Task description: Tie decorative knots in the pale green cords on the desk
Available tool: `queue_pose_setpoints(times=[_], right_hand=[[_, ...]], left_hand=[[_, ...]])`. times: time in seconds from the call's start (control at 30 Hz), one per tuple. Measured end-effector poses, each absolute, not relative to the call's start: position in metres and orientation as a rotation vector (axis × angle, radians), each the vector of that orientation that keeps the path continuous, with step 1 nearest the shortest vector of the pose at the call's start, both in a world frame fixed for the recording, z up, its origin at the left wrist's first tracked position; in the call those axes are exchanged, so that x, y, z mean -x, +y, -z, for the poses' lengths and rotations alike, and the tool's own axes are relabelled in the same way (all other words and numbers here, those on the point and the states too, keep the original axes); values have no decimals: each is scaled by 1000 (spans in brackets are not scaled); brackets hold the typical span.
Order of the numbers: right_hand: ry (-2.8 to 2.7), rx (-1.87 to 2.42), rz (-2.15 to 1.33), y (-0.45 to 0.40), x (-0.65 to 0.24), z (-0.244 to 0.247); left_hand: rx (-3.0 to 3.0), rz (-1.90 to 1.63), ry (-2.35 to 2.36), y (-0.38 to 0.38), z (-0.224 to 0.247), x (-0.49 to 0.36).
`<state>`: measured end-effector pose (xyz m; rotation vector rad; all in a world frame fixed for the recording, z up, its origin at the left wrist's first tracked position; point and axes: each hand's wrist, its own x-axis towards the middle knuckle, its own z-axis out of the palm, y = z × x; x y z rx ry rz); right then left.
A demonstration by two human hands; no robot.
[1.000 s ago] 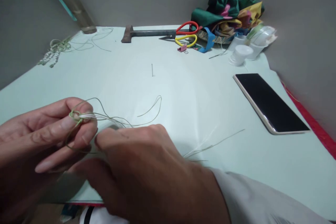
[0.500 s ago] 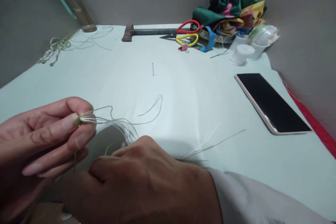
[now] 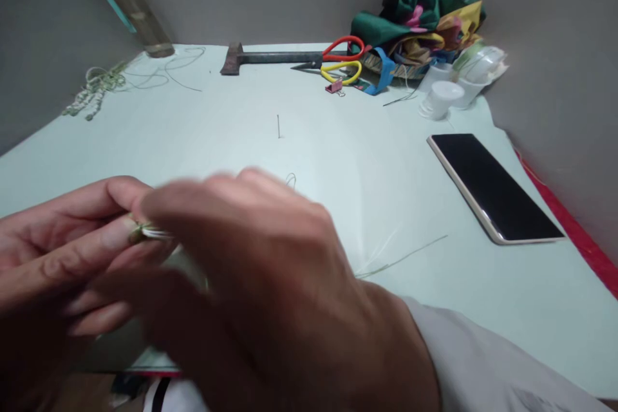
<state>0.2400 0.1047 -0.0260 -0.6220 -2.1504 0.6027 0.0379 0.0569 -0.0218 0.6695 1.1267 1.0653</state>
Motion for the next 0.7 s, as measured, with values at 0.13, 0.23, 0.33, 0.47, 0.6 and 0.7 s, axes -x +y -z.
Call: queue_pose_setpoints(times=[0.13, 0.23, 0.33, 0.47, 0.6, 0.7], right_hand=[[-2018, 723, -614, 119, -236, 29], [-2080, 645, -712, 125, -232, 32], [-2096, 650, -715, 123, -230, 31], [-2078, 692, -759, 119, -231, 27], [-2000, 771, -873, 118, -229, 26], [-1893, 811, -975, 118, -224, 26]], left_hand=[[-651, -1121, 1133, 64, 23, -37], [-644, -1139, 1125, 69, 22, -35], [-666, -1127, 1131, 70, 22, -34], [-711, -1091, 1144, 66, 24, -35], [-747, -1054, 1179, 60, 23, -34], [-811, -1064, 1243, 58, 22, -31]])
